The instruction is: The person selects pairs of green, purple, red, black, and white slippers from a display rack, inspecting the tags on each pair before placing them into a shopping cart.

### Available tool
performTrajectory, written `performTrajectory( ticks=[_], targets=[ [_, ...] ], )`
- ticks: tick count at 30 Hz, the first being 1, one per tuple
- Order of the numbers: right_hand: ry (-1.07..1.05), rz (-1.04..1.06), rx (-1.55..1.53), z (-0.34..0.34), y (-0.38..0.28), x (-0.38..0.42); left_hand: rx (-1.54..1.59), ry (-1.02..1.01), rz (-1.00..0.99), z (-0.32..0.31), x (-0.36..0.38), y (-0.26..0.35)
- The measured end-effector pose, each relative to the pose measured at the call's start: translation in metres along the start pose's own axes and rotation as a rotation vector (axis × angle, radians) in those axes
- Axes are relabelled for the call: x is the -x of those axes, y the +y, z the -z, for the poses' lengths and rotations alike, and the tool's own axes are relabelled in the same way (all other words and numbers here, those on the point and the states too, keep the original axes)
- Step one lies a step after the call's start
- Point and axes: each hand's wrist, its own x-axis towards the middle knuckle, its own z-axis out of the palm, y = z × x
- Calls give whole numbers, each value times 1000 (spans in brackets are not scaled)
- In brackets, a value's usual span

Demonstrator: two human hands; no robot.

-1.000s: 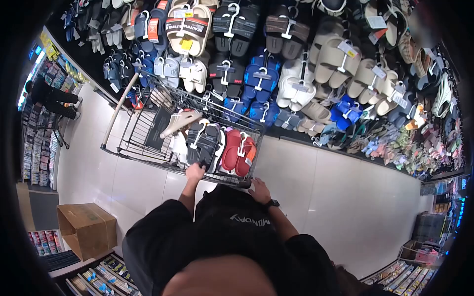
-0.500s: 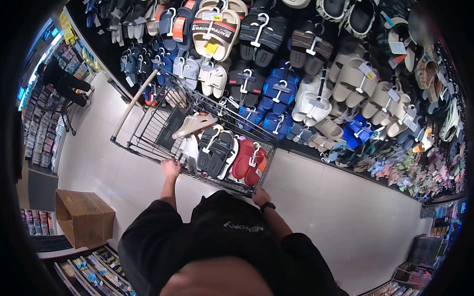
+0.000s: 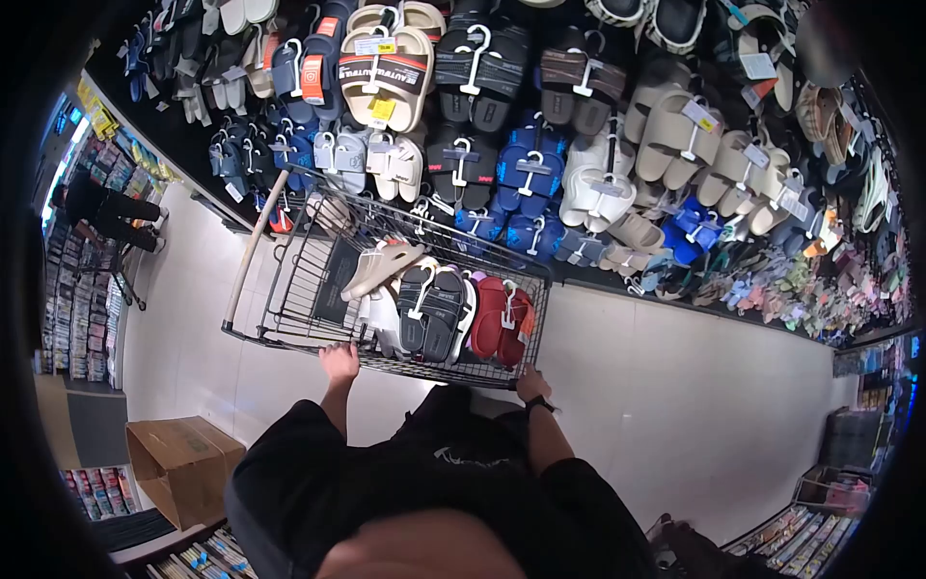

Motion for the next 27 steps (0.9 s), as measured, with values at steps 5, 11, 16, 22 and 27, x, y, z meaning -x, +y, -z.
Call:
performTrajectory(
  ticks=[5,11,16,22,27],
  targets=[
    [105,22,-169,-7,37,-1,-23,9,16,-3,28,28],
    [435,72,-316,7,66,28,-13,-51,28,-4,75,67],
    [543,139,-365,6,117,12,-52,-199,80,7,113,106],
    [188,-187,-304,37,173,-13,-78,-287,-96,-5,164,142],
    [223,-236,-258,34,222,-34,24,-354,-134,-2,202,204]
  ],
)
